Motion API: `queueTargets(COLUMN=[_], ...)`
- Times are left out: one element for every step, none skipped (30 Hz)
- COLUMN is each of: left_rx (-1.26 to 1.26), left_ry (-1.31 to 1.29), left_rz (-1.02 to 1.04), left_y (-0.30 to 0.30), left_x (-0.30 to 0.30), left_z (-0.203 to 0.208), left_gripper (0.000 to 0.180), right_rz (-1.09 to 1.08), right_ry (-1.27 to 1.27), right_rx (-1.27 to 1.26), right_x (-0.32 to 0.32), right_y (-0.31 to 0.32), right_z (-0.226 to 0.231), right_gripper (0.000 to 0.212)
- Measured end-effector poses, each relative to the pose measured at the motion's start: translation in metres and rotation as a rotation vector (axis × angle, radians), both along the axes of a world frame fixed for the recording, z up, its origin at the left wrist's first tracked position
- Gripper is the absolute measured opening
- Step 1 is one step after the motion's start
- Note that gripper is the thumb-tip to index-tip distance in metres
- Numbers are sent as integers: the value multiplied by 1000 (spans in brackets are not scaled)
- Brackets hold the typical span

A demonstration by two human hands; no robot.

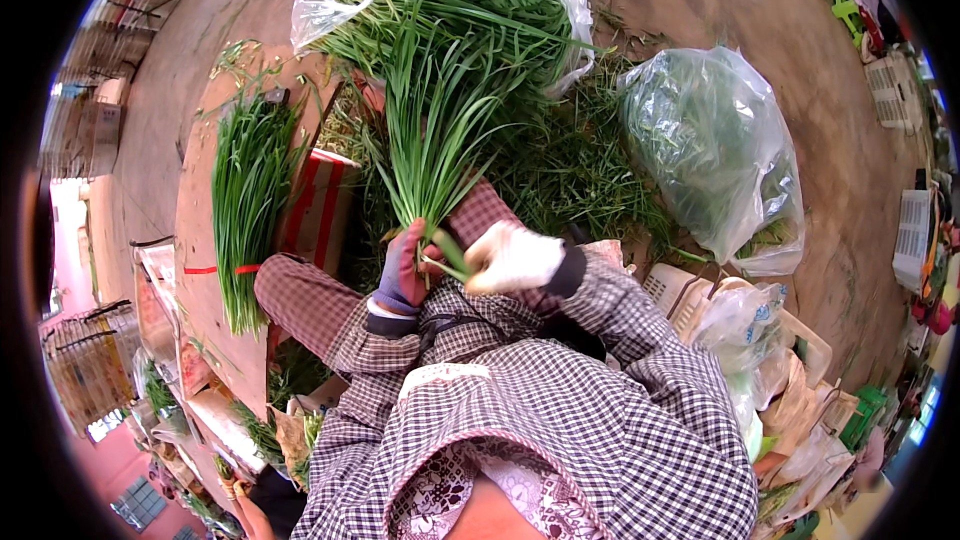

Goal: The person sorts chives by hand, secures bundles with red ties, trims the ends using a knife, and places the finished bundles into a plastic bag.

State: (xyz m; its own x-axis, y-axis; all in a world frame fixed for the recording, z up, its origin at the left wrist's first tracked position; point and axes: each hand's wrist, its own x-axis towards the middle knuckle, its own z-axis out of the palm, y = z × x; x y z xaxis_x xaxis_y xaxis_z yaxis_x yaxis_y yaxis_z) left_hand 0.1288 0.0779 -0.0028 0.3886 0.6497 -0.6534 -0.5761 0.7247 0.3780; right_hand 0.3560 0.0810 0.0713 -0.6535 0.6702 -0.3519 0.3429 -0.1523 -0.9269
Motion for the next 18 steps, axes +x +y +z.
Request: queueTargets(left_rx=[-38,17,74,129,156,185,216,240,250,262,274,289,310,322,335,339,339,352], left_ry=[176,205,236,250,295,348,400,418,442,460,480,501,509,521,534,550,564,570], left_rz=[23,-10,-44,-66,-81,-92,-106,-117,-125,-138,-150,-162,-169,-184,-200,-202,-216,-224], left_y=[2,0,-3,-4,-6,-8,-10,-12,-15,-17,-19,-22,-25,-27,-28,-31,-34,-37], left_x=[5,4,1,-1,-4,-8,-12,-17,-21,-24,-26,-28,-29,-30,-31,-31,-32,-32], left_z=[9,18,27,38,45,53,59,65,70,73,76,76,79,80,82,86,89,90], left_gripper=[19,19,18,20,21,22,23,25,25,24,24,24,25,25,26,26,27,27], right_rz=[-39,-154,-271,-375,-480,-621,-764,-725,-683,-645,-603,-649,-691,-696,-732,-754,-754,-735], right_ry=[-113,-163,-211,-287,-368,-374,-377,-505,-632,-764,-912,-798,-676,-581,-479,-362,-263,-194], right_rx=[83,156,232,250,268,204,138,169,199,226,298,322,341,403,409,445,521,604], right_x=[22,45,70,94,116,137,152,159,163,166,159,157,146,135,123,110,98,91], right_y=[7,9,9,9,7,2,-1,-2,-1,-2,0,2,8,18,27,39,53,67], right_z=[5,6,7,11,16,16,15,13,7,-3,-14,-20,-21,-18,-11,-6,-4,-2], right_gripper=[20,20,20,22,24,25,26,26,27,28,30,29,28,25,21,19,16,15])
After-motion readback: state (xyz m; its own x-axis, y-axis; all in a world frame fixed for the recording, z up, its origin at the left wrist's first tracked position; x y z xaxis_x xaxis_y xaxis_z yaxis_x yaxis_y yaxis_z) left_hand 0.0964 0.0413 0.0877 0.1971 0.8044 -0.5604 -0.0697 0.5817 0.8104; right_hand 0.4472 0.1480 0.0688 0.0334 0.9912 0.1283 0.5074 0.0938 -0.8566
